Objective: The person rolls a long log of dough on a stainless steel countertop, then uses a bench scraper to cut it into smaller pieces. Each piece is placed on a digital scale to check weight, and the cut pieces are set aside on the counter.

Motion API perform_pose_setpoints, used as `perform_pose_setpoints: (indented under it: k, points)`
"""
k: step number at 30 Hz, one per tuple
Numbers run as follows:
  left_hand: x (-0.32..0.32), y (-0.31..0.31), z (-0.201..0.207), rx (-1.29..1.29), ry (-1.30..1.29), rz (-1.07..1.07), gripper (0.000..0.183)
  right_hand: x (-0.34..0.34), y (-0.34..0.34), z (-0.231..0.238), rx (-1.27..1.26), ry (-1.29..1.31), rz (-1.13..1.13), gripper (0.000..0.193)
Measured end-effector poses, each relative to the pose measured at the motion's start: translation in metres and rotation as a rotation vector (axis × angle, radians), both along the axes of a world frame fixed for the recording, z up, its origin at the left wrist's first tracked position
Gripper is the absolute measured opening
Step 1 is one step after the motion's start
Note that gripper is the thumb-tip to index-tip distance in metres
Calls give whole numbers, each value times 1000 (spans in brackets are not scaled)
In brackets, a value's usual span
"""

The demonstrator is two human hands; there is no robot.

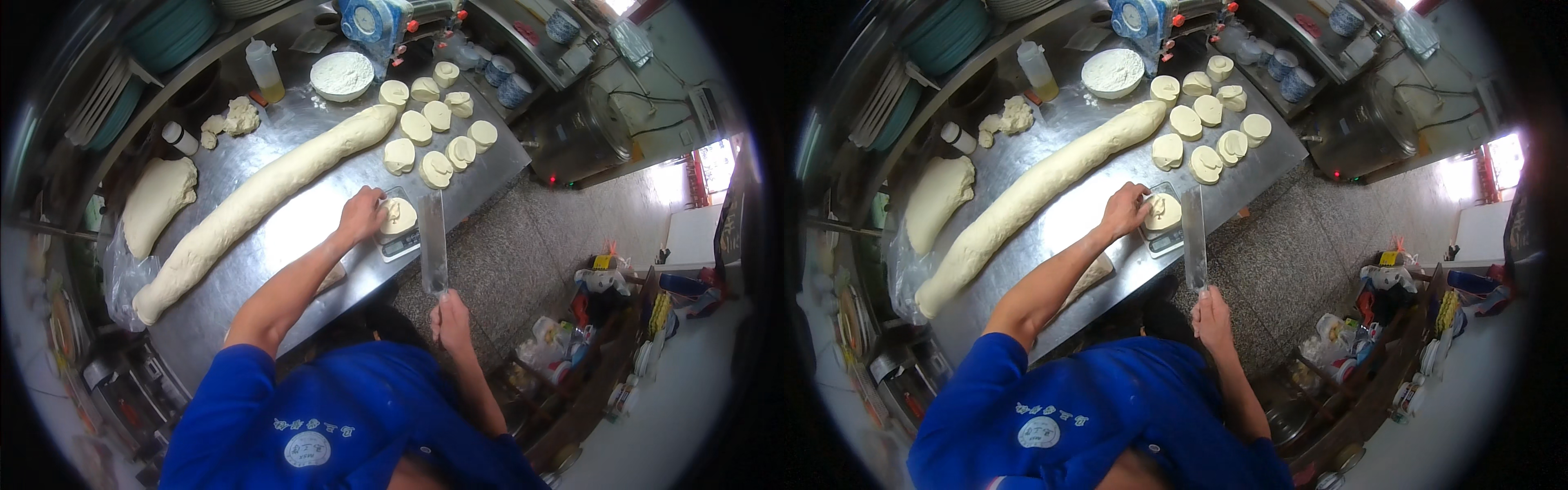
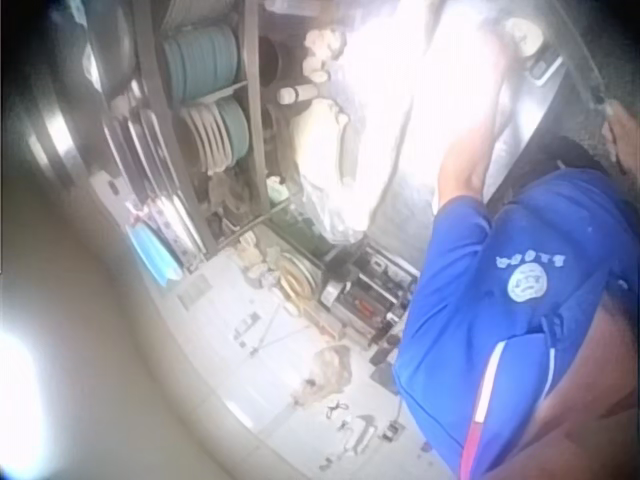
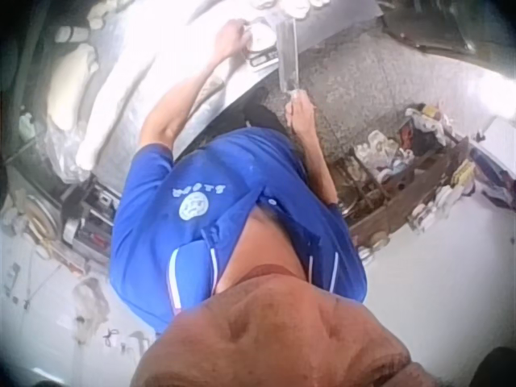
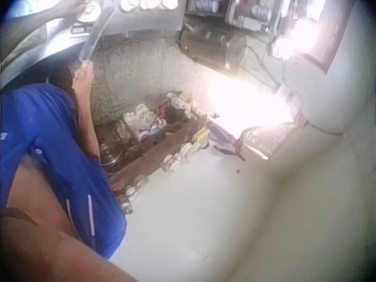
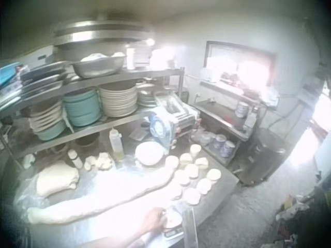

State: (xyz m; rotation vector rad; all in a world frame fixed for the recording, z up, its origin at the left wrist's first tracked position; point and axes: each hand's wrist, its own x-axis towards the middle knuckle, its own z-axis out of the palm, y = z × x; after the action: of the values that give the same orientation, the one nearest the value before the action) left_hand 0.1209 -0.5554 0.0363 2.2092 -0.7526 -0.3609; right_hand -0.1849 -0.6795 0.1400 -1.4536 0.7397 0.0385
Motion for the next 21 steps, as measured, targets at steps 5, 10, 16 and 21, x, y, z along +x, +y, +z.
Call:
perform_pose_setpoints:
  k: [5, 10, 16, 21]
  points:
    - [-3, -7, -2, -1, -2, -24, 27, 3, -3, 2, 49, 31, 2, 30]
    - [-2, -10, -1, -41, -25, 21, 27, -1, 0, -2, 104, 51, 15, 30]
    - [2, -10, -1, -57, -34, 31, 26, -1, 4, -3, 103, 60, -5, 31]
    - [-8, -16, 3, 33, -11, -25, 19, 0, 7, 0, 150, 31, -9, 31]
